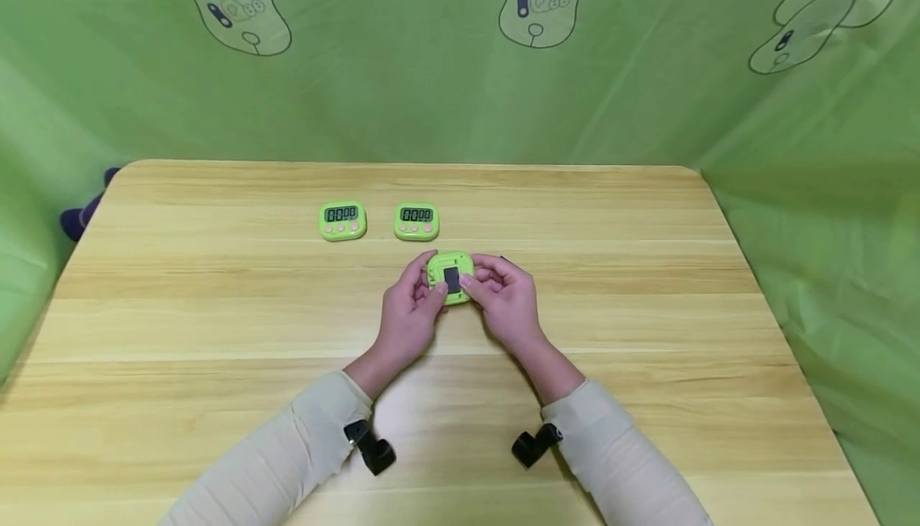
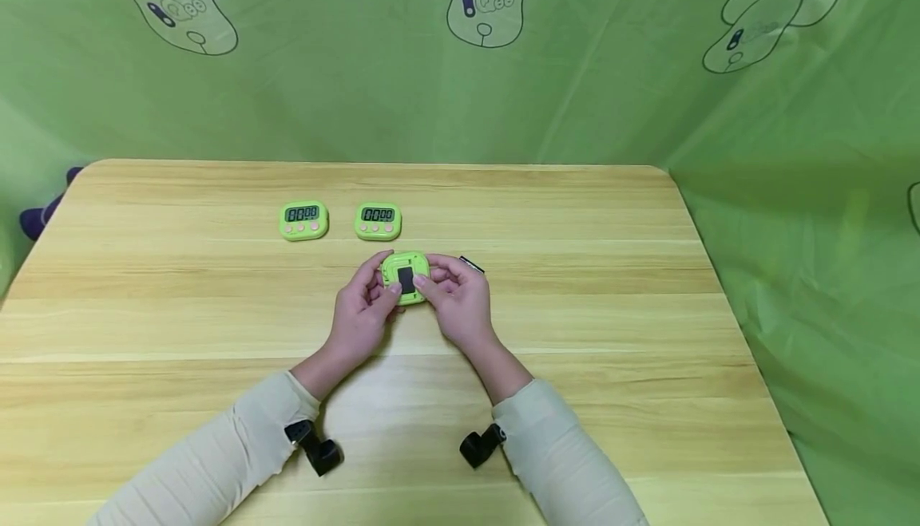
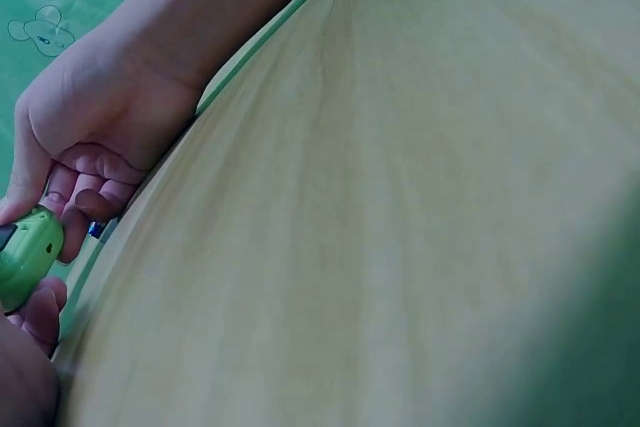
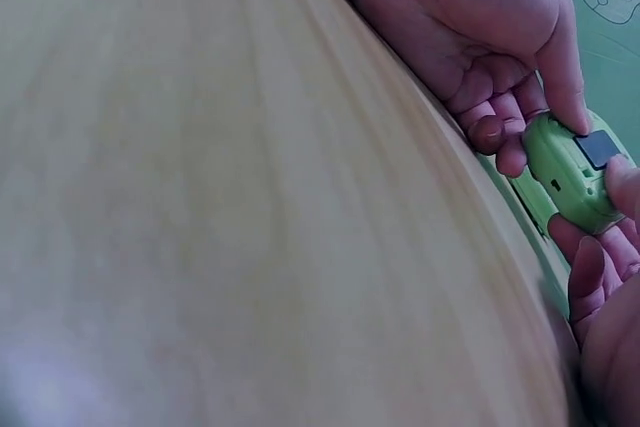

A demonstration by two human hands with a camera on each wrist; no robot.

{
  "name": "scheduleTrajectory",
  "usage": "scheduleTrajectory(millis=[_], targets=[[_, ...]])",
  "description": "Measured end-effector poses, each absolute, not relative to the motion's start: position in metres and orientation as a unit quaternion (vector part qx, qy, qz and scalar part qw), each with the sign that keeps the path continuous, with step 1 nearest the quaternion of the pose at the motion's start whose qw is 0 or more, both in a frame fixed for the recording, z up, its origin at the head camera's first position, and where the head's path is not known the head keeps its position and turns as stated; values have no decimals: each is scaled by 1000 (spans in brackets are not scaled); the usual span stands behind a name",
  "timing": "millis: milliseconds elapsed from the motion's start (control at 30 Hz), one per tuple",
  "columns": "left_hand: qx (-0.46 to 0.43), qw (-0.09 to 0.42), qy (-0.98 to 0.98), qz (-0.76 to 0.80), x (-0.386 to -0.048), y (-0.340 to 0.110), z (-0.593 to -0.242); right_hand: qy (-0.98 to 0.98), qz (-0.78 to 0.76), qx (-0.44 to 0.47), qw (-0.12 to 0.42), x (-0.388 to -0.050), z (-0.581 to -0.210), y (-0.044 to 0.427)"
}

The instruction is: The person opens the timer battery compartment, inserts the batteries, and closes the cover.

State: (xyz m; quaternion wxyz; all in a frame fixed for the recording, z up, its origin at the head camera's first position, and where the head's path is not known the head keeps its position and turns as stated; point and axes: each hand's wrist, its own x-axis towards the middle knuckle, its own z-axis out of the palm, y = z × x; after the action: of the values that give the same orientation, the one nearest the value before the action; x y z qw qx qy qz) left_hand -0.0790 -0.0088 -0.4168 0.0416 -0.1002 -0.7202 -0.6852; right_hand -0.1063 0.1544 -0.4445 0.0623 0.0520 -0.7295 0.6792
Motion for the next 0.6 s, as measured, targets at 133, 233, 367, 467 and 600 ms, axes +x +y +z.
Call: scheduleTrajectory(millis=[133,233,367,467,600], targets=[[-104,44,-724,-681,-79,-9,-416,-732,677,46,59,-107,-447,154],[-108,51,-729,-674,-79,-10,-416,-737,672,45,58,-107,-445,153],[-109,55,-737,-665,-79,-10,-417,-749,659,42,56,-105,-439,150],[-104,54,-739,-663,-84,-10,-433,-762,643,36,60,-104,-439,151],[-87,59,-725,-680,-92,-9,-455,-756,650,30,71,-108,-446,153]])
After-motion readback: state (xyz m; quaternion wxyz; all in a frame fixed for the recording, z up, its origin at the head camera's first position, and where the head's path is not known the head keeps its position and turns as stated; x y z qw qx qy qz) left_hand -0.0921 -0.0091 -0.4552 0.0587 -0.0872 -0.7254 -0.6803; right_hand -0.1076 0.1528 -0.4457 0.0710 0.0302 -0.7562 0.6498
